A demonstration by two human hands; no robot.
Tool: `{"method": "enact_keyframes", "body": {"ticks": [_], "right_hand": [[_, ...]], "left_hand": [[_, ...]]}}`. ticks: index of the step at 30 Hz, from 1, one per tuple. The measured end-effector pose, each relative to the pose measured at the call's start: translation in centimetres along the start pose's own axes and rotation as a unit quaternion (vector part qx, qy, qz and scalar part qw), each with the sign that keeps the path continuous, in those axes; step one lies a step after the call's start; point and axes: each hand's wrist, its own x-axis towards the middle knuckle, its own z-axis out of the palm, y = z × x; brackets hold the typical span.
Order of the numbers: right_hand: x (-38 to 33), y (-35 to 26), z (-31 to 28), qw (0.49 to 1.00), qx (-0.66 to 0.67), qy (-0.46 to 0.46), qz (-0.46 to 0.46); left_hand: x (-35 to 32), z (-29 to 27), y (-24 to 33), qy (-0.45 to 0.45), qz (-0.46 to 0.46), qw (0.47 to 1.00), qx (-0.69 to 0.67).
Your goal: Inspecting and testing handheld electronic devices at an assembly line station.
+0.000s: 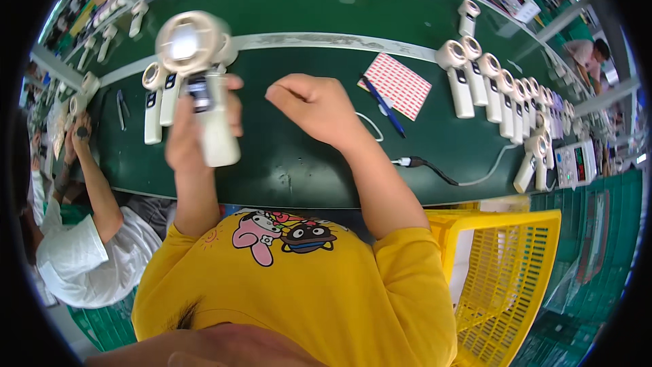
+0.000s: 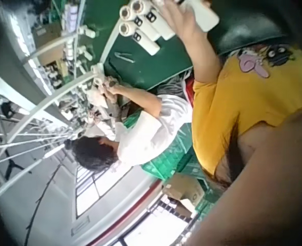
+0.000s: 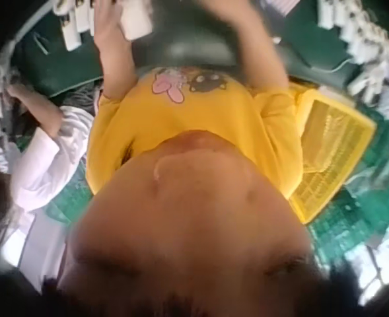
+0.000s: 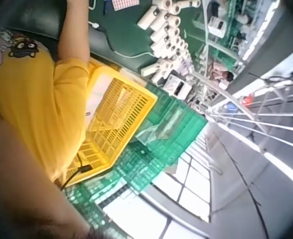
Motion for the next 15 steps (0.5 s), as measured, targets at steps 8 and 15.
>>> {"method": "enact_keyframes", "body": {"ticks": [8,15], "right_hand": [[1.7,2.2,1.3,0.996,-0.08,-0.014,0.022],[1.1,4.1,2.3,0.985,-0.111,-0.131,-0.032]], "left_hand": [[-5.7,-1.4,10.8,-0.031,0.342,0.939,-0.027],[-4.9,4.4,12.0,-0.216,0.348,0.873,0.266]]}}
